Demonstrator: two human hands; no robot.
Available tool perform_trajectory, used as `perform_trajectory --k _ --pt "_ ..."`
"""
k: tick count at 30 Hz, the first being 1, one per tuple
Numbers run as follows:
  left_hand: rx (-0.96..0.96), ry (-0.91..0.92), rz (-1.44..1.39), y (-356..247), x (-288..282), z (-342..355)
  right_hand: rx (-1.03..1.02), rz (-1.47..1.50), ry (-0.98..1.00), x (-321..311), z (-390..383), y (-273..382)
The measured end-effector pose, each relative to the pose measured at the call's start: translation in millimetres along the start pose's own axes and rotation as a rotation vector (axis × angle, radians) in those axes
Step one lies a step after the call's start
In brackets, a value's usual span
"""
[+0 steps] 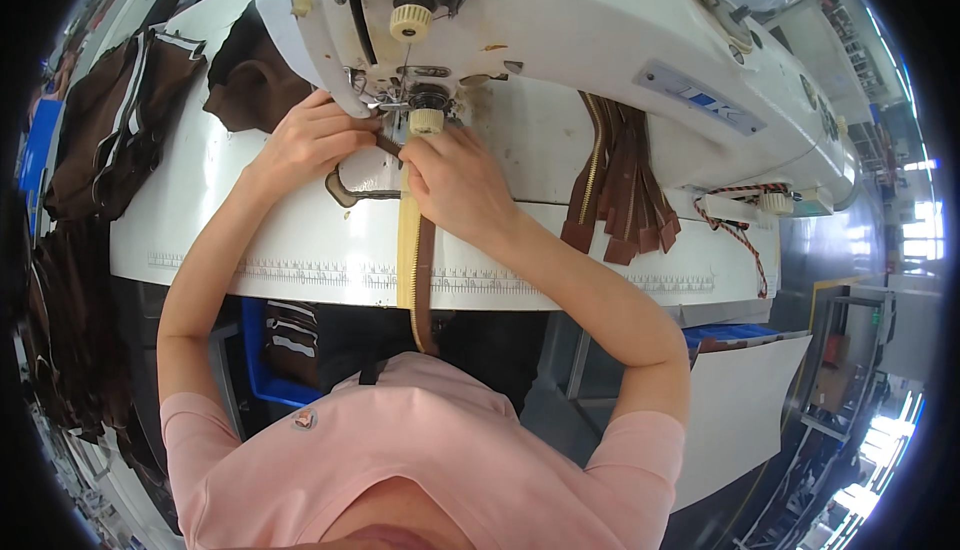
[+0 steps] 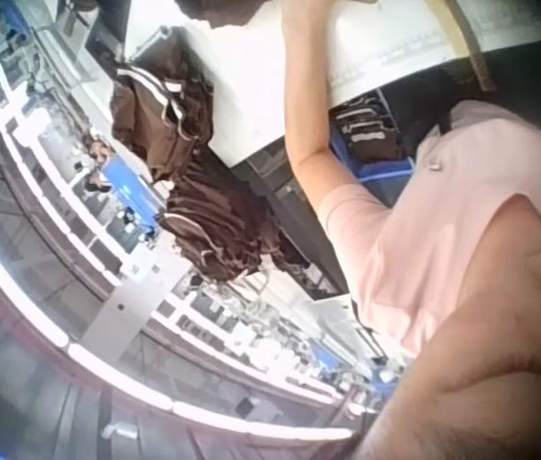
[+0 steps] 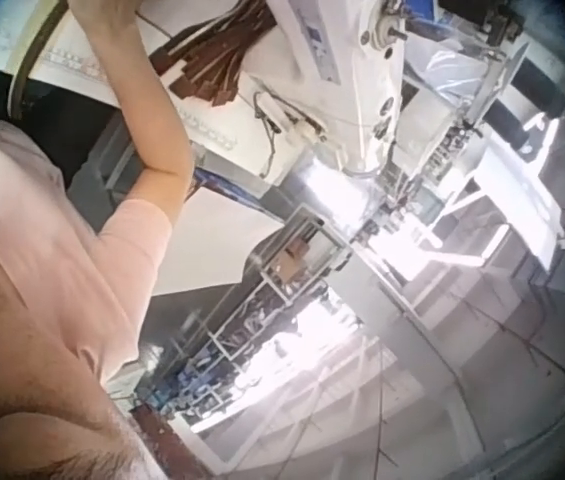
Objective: Operating an industrial sewing machine to assemble leather bag components, including attaching straps and zippers.
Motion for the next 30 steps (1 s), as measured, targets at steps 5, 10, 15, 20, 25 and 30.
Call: perform_trajectory --k 5,10,15,20,25,30 --pt "-0.202 -0.007 0.089 27 9 -2 -0.09 -0.104 0.017 -5 9 8" --pt "-0.375 0.037 0.052 29 15 -7 -0.049 -0.19 0.043 4 7 9" --pt "-0.987 0.197 -0.44 83 -23 -3 -0.057 -0.374 0.07 -3 -2 15" --pt "-0.157 -0.017 0.491 161 -26 32 -0.214 -0.428 0.038 3 -22 53" --pt "-0.426 0.199 0.107 268 -52 -2 -0.286 -0.323 0.068 9 -40 77" --pt "0.144 -0.028 0.234 64 -181 47 -0.345 -0.269 0.065 -7 -48 81"
Point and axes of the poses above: each hand's wrist, its own z-axis towards the middle knuckle, its own x-axis out of the palm, y = z × x, the point moved 8 cm from there along z, towards the middle knuckle, and after that the axes turned 4 degrees about y, right-handed, at the moved point
